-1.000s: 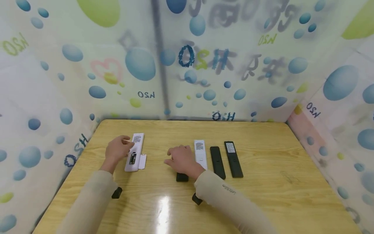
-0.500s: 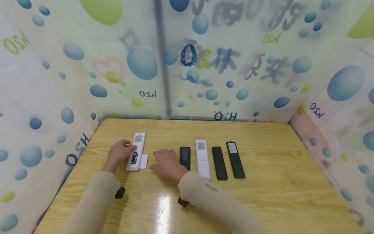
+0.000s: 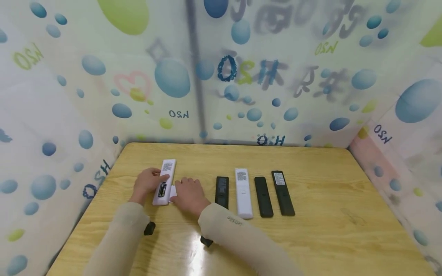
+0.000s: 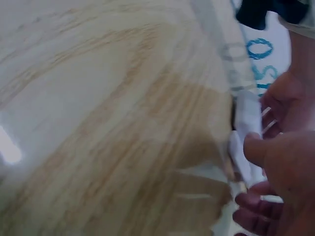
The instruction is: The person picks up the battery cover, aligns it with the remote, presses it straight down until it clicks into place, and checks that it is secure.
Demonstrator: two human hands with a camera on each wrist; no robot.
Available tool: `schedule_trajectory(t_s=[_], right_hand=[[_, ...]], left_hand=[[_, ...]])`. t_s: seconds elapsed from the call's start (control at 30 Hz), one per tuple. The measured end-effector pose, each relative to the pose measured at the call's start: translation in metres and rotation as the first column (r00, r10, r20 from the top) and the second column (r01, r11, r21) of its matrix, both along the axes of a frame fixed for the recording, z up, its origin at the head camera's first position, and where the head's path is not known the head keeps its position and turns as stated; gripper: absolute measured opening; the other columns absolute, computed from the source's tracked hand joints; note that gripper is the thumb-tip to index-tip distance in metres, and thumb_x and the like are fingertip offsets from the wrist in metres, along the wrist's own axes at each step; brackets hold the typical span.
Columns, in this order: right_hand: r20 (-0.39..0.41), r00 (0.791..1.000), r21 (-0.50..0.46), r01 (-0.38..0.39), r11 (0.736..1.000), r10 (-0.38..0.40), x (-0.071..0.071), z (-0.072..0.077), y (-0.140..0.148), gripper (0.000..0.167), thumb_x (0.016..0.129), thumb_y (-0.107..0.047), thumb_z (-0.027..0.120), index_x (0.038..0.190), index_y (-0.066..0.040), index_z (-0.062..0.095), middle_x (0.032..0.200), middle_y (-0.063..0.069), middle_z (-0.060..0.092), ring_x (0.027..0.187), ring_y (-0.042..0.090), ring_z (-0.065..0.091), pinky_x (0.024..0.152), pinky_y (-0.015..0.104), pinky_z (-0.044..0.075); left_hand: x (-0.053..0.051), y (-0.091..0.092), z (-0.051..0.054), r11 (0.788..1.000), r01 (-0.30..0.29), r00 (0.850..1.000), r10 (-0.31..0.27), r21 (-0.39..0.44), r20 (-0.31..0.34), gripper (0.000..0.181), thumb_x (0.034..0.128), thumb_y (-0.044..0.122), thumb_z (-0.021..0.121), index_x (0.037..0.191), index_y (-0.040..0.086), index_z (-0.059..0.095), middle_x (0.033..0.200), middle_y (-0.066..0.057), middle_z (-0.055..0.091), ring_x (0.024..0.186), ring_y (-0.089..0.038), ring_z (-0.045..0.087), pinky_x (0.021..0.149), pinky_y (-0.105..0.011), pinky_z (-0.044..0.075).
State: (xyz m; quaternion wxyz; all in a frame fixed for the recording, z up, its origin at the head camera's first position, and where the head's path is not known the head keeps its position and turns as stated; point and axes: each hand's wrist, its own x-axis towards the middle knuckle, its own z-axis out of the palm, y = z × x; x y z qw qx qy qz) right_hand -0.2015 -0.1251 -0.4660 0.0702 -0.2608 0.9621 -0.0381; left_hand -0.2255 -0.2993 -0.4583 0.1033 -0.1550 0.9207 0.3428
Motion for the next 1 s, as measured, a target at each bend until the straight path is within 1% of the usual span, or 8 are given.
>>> schedule_trajectory(t_s=[0.13,0.23,0.4,0.53,0.63,0.77,0.87,1.0], right_hand=[[-0.069,0.997,0.038,0.028,0.999,-0.026,-0.002,-0.007,-0.003,0.058,0.092,-0.064,0.049,0.129,-0.019,0.057,0.11,-0.002,0.059,0.102,0.014,0.056,0.089,0.033,0.048],[-0.087,0.996,0.042,0.036,0.998,-0.033,-0.002,-0.008,-0.004,0.057,0.091,-0.064,0.05,0.128,-0.021,0.058,0.108,-0.002,0.058,0.1,0.015,0.056,0.087,0.033,0.049],[-0.066,0.998,0.028,0.014,1.0,-0.012,-0.003,-0.007,-0.007,0.049,0.092,-0.06,0.053,0.124,-0.024,0.061,0.109,-0.002,0.058,0.101,0.016,0.056,0.086,0.034,0.048],[-0.044,0.999,0.019,0.005,1.0,-0.004,-0.004,-0.006,-0.007,0.046,0.091,-0.059,0.055,0.121,-0.025,0.062,0.109,-0.003,0.059,0.101,0.016,0.056,0.087,0.033,0.048],[-0.027,1.0,0.003,0.006,1.0,-0.006,-0.005,-0.003,-0.006,0.046,0.089,-0.059,0.059,0.116,-0.023,0.064,0.105,-0.004,0.061,0.098,0.014,0.058,0.085,0.032,0.049],[-0.053,0.999,-0.015,0.002,1.0,-0.003,-0.007,0.0,-0.005,0.042,0.082,-0.061,0.065,0.097,-0.022,0.068,0.086,-0.005,0.064,0.082,0.013,0.061,0.073,0.03,0.051],[-0.078,0.997,-0.047,0.0,0.999,-0.004,-0.008,0.001,-0.003,0.034,0.081,-0.057,0.07,0.086,-0.024,0.069,0.075,-0.008,0.064,0.071,0.01,0.06,0.062,0.028,0.049],[-0.037,0.999,-0.141,0.007,0.99,-0.012,-0.011,0.003,0.001,0.02,0.083,-0.046,0.073,0.084,-0.026,0.072,0.077,-0.014,0.067,0.069,0.006,0.058,0.059,0.024,0.046]], left_hand=[[0.001,0.005,0.004,0.998,-0.039,0.999,0.038,0.051,0.017,0.062,0.0931,0.042,0.062,0.136,-0.001,0.05,0.132,-0.025,0.055,0.104,-0.032,0.057,0.084,-0.04,0.05],[0.0,0.007,0.004,0.995,-0.064,0.997,0.061,0.072,0.04,0.061,0.0931,0.04,0.063,0.137,-0.001,0.05,0.132,-0.024,0.055,0.102,-0.031,0.057,0.081,-0.036,0.05],[-0.001,0.006,0.003,0.992,-0.096,0.994,0.091,0.082,0.067,0.058,0.0936,0.038,0.062,0.137,0.002,0.05,0.132,-0.021,0.055,0.102,-0.028,0.056,0.08,-0.032,0.048],[-0.002,0.004,0.003,0.988,-0.113,0.991,0.106,0.102,0.076,0.059,0.0936,0.038,0.062,0.138,0.002,0.049,0.133,-0.021,0.054,0.104,-0.029,0.055,0.082,-0.033,0.048],[-0.002,0.004,0.003,0.986,-0.124,0.99,0.116,0.111,0.075,0.06,0.0934,0.038,0.063,0.139,0.002,0.048,0.135,-0.022,0.053,0.105,-0.029,0.055,0.083,-0.034,0.048],[-0.002,0.004,0.001,0.984,-0.127,0.991,0.122,0.122,0.047,0.06,0.0918,0.037,0.066,0.139,0.004,0.048,0.135,-0.021,0.053,0.105,-0.028,0.055,0.08,-0.032,0.048],[-0.003,0.005,-0.002,0.979,-0.136,0.991,0.133,0.154,0.032,0.06,0.091,0.036,0.067,0.139,0.005,0.047,0.134,-0.021,0.053,0.104,-0.027,0.055,0.077,-0.029,0.047],[-0.005,0.006,-0.004,0.966,-0.168,0.986,0.165,0.196,0.029,0.058,0.0919,0.035,0.065,0.14,0.007,0.045,0.134,-0.02,0.051,0.104,-0.027,0.054,0.075,-0.027,0.045]])
